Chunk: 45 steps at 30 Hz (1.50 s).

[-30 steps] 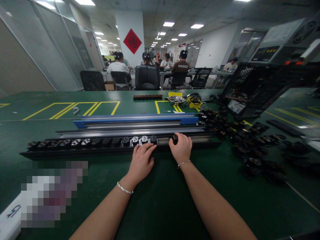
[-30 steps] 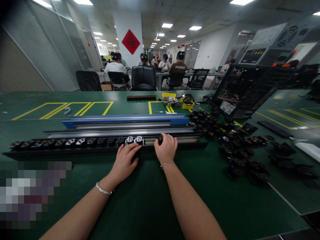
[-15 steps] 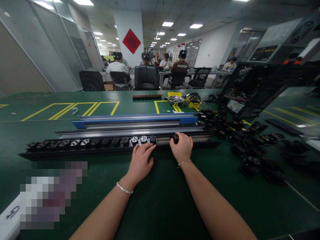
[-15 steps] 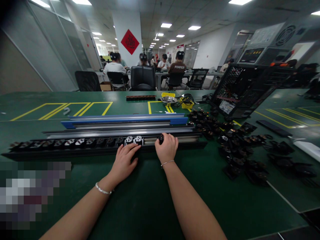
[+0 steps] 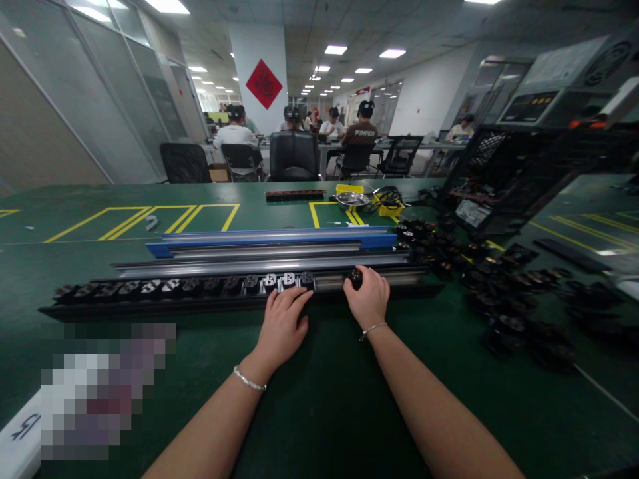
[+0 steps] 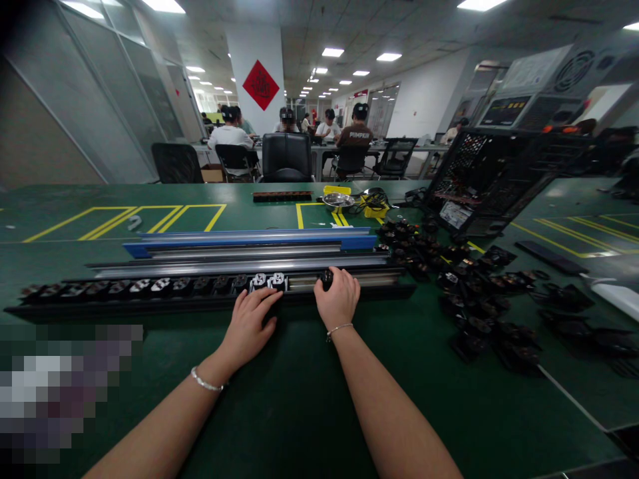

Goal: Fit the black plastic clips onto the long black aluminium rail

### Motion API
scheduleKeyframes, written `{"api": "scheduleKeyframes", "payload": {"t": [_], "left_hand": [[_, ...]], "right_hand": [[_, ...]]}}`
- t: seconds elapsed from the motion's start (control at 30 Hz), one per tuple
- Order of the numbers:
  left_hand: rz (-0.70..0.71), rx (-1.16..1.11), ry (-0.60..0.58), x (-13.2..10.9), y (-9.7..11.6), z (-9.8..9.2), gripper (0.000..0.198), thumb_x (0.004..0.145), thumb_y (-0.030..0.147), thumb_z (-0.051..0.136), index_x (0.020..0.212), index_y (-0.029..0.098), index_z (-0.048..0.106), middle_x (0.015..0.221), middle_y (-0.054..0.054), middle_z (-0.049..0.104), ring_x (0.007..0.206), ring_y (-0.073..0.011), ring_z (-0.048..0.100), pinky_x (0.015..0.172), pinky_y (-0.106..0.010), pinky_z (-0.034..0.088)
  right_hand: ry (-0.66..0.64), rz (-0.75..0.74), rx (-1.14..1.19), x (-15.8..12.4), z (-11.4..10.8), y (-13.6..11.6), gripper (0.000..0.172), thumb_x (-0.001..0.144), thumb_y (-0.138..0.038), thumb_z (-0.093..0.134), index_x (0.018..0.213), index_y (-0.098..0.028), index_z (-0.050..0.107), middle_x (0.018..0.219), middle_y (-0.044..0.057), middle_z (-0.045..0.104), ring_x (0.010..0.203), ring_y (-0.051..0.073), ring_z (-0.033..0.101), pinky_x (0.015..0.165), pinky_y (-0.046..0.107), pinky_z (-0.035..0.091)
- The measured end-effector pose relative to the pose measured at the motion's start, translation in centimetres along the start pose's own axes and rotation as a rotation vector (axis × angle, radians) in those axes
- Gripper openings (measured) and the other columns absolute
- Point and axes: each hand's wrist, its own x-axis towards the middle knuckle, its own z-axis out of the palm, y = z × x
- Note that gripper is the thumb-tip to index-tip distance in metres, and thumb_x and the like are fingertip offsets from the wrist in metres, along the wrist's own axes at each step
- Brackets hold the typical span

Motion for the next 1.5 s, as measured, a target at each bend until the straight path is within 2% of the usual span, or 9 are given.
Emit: {"api": "scheduleKeyframes", "payload": {"t": [0.7, 1.03, 1.5], "left_hand": [[0.001, 0.01, -0.003, -0.06, -0.1, 0.09, 0.051, 0.079, 0.017, 0.05, 0.129, 0.028, 0.048, 0.129, -0.006, 0.055, 0.123, -0.0235, 0.046, 0.111, -0.053, 0.022], [0.004, -0.002, -0.009, -0.1, -0.26, 0.21, 0.05, 0.08, 0.017, 0.049, 0.129, 0.028, 0.047, 0.131, -0.006, 0.054, 0.125, -0.0227, 0.045, 0.112, -0.053, 0.02], [0.002, 0.001, -0.011, -0.13, -0.24, 0.19, 0.05, 0.08, 0.017, 0.048, 0.129, 0.027, 0.047, 0.131, -0.006, 0.054, 0.125, -0.0225, 0.044, 0.112, -0.051, 0.019]], "right_hand": [[-0.001, -0.021, 0.016, 0.36, -0.54, 0.68, 0.035, 0.078, -0.025, 0.049, 0.11, -0.017, 0.059, 0.109, 0.011, 0.064, 0.107, 0.024, 0.054, 0.096, 0.04, 0.033], [0.011, -0.009, -0.002, 0.34, -0.42, 0.75, 0.035, 0.077, -0.027, 0.049, 0.109, -0.017, 0.059, 0.108, 0.011, 0.065, 0.11, 0.025, 0.052, 0.104, 0.044, 0.024], [0.013, 0.002, -0.011, 0.42, -0.56, 0.83, 0.037, 0.077, -0.026, 0.048, 0.111, -0.016, 0.059, 0.108, 0.011, 0.065, 0.11, 0.024, 0.052, 0.104, 0.043, 0.024]]}}
